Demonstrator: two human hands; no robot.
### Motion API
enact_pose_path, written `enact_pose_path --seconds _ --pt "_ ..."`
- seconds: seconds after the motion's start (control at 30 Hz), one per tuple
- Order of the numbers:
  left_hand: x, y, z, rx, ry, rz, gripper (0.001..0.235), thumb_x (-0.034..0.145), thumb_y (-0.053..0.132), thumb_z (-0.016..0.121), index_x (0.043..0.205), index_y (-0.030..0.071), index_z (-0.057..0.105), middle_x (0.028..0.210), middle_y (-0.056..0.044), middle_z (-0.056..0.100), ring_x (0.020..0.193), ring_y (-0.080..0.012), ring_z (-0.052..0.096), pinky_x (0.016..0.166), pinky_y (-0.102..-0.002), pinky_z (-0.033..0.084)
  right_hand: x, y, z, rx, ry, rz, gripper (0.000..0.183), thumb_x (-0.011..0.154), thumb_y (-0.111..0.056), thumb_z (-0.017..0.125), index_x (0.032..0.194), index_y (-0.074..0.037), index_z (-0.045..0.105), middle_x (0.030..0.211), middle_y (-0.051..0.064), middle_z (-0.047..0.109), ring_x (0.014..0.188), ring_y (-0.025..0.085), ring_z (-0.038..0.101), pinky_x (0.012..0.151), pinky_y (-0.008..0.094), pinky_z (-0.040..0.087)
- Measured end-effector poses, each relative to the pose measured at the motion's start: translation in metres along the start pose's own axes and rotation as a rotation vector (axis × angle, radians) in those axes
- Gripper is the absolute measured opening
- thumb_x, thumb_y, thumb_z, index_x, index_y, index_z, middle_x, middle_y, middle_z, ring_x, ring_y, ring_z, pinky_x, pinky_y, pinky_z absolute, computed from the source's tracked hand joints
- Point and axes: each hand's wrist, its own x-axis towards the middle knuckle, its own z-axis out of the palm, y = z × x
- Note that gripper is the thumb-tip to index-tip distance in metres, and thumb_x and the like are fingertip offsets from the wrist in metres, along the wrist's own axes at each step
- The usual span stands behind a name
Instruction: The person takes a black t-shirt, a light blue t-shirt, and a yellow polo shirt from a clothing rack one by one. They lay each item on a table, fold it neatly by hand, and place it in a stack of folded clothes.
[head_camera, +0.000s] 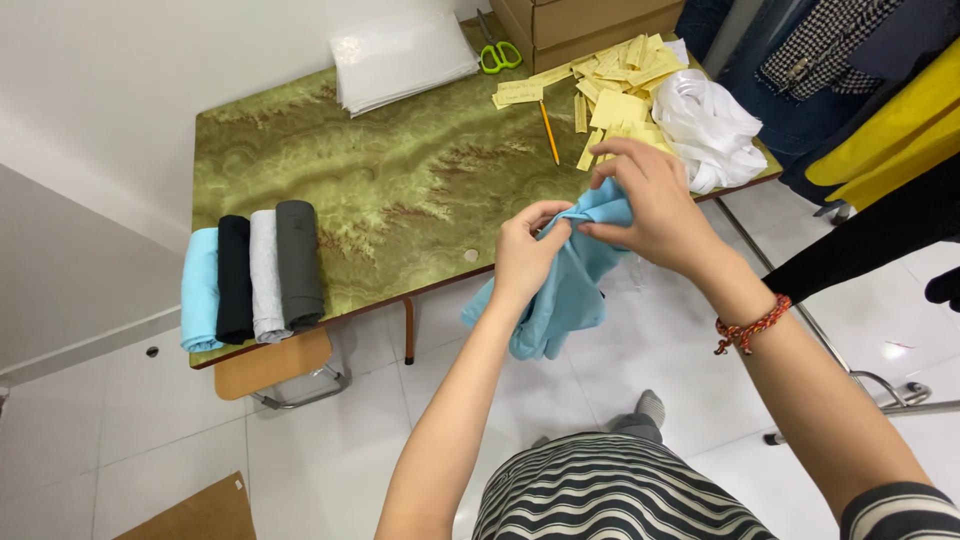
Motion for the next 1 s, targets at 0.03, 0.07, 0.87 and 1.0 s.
enact_pose_path --seconds 0.03,0.07,0.87,1.0 --pt "-0.001 0.004 -0.002 0.001 0.005 -0.001 0.028 0.093 0.011 0.071 0.118 0.015 0.081 0.109 -0.007 0.083 0.108 -0.0192 0.076 0.093 -0.039 0.061 0.004 -0.004 -0.005 0.003 -0.002 -0.004 0.052 0.079 -0.026 0.092 0.116 -0.019 0.056 0.148 0.003 0.054 0.143 0.034 0.048 0.111 0.05 0.035" --pt "-0.001 0.008 -0.003 0.013 0.001 0.025 0.026 0.092 0.012 0.072 0.116 0.017 0.082 0.107 -0.005 0.083 0.107 -0.0171 0.076 0.094 -0.037 0.061 0.008 -0.007 -0.01 0.129 -0.069 0.023 0.048 0.08 -0.019 0.09 0.113 -0.013 0.057 0.138 0.012 0.065 0.131 0.042 0.058 0.105 0.055 0.043" --pt "-0.015 0.029 -0.029 0.268 0.037 0.626 0.025 0.093 -0.003 0.063 0.11 0.015 0.062 0.119 -0.007 0.067 0.107 -0.0286 0.065 0.098 -0.045 0.055 0.021 -0.024 -0.022 0.199 -0.087 -0.047 0.04 0.082 0.003 0.083 0.118 -0.012 0.076 0.109 0.017 0.072 0.109 0.046 0.07 0.099 0.055 0.054" --pt "-0.029 -0.004 -0.027 0.32 0.075 0.627 0.026 0.097 0.018 0.077 0.12 0.014 0.065 0.128 -0.009 0.068 0.117 -0.0318 0.069 0.101 -0.047 0.058 0.025 -0.03 -0.039 0.206 -0.118 -0.069 0.038 0.083 0.004 0.08 0.117 -0.011 0.077 0.108 0.014 0.073 0.108 0.042 0.072 0.1 0.052 0.054"
